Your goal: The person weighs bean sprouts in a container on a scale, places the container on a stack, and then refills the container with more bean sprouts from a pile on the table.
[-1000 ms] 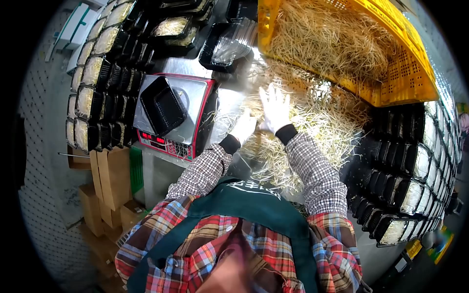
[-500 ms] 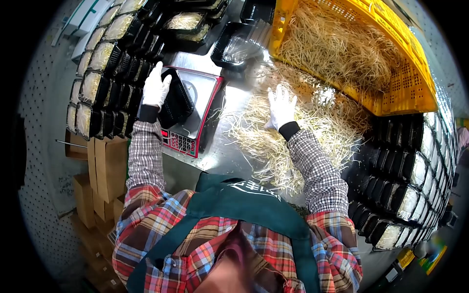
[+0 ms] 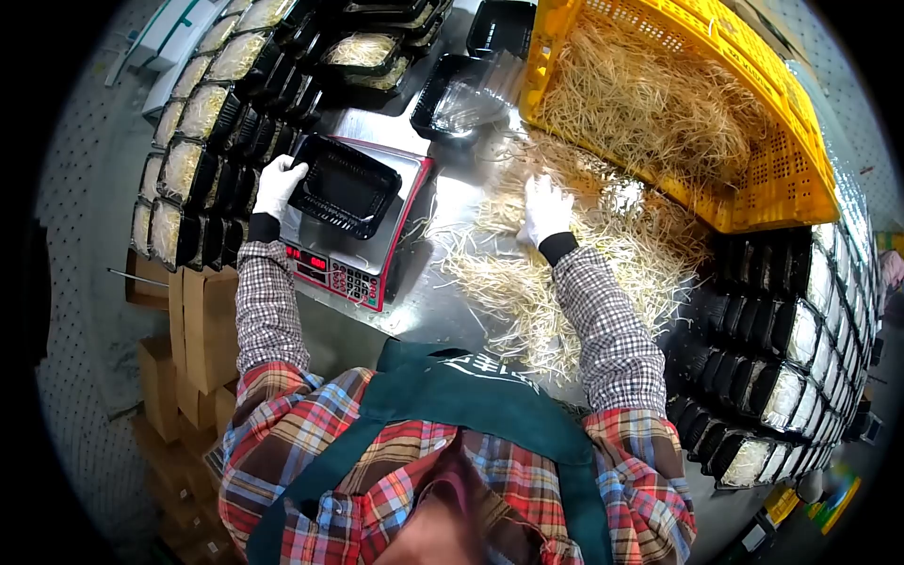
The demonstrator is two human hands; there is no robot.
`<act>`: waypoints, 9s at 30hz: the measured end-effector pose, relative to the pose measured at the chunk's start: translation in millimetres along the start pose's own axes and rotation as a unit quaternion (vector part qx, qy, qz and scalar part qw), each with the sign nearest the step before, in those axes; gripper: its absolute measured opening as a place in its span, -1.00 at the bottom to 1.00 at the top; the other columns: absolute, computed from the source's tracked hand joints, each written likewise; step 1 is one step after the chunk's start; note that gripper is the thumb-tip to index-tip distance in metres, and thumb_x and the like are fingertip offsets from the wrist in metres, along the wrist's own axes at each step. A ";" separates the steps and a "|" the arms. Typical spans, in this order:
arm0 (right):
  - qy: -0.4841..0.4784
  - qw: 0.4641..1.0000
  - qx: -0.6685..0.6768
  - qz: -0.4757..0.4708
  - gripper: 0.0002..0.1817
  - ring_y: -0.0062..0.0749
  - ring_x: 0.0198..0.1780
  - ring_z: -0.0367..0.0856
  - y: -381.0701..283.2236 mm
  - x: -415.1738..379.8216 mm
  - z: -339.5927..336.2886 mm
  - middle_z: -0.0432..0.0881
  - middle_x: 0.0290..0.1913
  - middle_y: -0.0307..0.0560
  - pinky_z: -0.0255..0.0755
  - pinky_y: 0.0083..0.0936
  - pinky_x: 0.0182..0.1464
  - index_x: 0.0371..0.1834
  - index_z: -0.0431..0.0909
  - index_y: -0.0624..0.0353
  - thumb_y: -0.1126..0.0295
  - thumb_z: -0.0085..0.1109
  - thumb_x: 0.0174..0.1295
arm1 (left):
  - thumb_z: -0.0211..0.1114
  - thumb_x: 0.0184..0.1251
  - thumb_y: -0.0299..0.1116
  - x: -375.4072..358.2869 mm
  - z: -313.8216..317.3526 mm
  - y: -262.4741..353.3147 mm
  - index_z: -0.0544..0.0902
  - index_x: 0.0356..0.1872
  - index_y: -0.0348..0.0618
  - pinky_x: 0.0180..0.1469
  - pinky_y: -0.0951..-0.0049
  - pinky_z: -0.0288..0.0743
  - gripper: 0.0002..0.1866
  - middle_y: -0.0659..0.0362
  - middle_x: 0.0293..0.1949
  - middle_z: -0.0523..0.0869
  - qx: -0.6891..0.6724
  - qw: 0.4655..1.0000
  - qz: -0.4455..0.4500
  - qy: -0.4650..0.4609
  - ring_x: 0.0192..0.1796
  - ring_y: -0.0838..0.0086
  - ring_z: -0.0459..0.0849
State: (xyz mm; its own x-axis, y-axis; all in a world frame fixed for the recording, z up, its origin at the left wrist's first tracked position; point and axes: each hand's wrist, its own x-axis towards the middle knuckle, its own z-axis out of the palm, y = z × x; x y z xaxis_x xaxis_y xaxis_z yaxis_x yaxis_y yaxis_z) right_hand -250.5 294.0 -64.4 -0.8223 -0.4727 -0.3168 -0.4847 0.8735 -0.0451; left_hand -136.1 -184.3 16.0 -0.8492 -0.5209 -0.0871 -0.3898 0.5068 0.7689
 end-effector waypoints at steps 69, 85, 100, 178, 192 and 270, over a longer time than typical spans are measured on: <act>0.191 0.903 0.025 -0.385 0.07 0.14 0.19 0.48 -259.8 48.2 -120.2 0.48 0.19 0.22 0.41 -0.11 0.22 0.34 0.34 0.18 -0.20 0.54 -0.23 | 0.29 0.37 -0.03 -51.1 -5.3 50.3 0.45 0.30 -0.21 0.33 0.12 0.37 -0.39 -0.09 0.19 0.57 0.059 0.958 0.233 -0.157 0.22 0.11 0.56; 0.157 0.976 0.035 -0.148 -0.70 -0.08 -0.14 0.69 -198.3 -6.6 -98.9 0.68 -0.26 0.10 0.55 -0.26 -0.06 -0.14 0.65 0.15 0.24 -0.07 0.47 | 0.18 0.39 0.10 -38.8 65.0 0.1 0.34 0.43 -0.13 0.34 -0.07 0.26 -0.28 0.05 0.28 0.42 0.198 0.877 0.408 -0.157 0.36 0.17 0.33; 0.135 0.804 0.560 -0.149 -0.75 -0.62 -0.17 0.67 -197.5 -43.1 -195.9 0.71 -0.15 -0.21 0.56 -0.69 -0.10 0.06 0.71 0.14 0.55 0.18 0.37 | 0.07 0.45 -0.54 22.8 -10.4 -14.1 0.55 0.26 -0.33 0.29 0.35 0.50 -0.61 0.01 0.17 0.66 -0.069 0.941 0.287 -0.164 0.21 0.36 0.63; 0.151 0.951 0.216 -0.163 -0.38 -0.08 0.16 0.61 -216.1 -34.3 -140.5 0.64 0.20 0.05 0.46 -0.29 0.24 0.43 0.40 0.01 0.07 0.24 0.35 | 0.41 0.19 0.17 -17.2 -53.3 17.0 0.56 0.31 -0.08 0.35 0.06 0.36 -0.25 -0.01 0.20 0.62 0.134 0.831 0.490 -0.228 0.28 0.10 0.50; 0.178 0.965 0.013 -0.192 0.03 -0.10 0.47 0.28 -241.1 -17.5 -111.1 0.31 0.46 0.01 0.23 -0.15 0.46 0.53 0.18 0.10 0.27 0.54 -0.08 | 0.59 -0.17 0.20 -29.8 -32.0 46.2 0.56 0.22 -0.17 0.34 -0.01 0.29 -0.08 -0.05 0.14 0.60 0.309 0.841 0.410 -0.173 0.20 0.05 0.53; 0.251 0.735 0.629 0.045 -0.72 -0.37 0.14 0.60 -243.6 31.1 -41.7 0.70 0.06 -0.05 0.40 -0.49 0.24 0.06 0.72 0.17 0.29 0.20 0.41 | 0.08 0.52 -0.26 -24.8 22.7 -16.0 0.61 0.18 -0.18 0.30 0.16 0.41 -0.65 -0.08 0.14 0.65 0.120 0.954 0.252 0.112 0.19 0.04 0.58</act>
State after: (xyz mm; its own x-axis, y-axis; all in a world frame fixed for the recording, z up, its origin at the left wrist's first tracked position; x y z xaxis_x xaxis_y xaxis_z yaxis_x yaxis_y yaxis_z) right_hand -170.5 61.6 -23.8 -0.9935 -0.1140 0.0025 -0.0222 0.1719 -0.9849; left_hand -116.9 -163.9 -8.5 -0.8632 -0.2905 0.4130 -0.0465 0.8601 0.5080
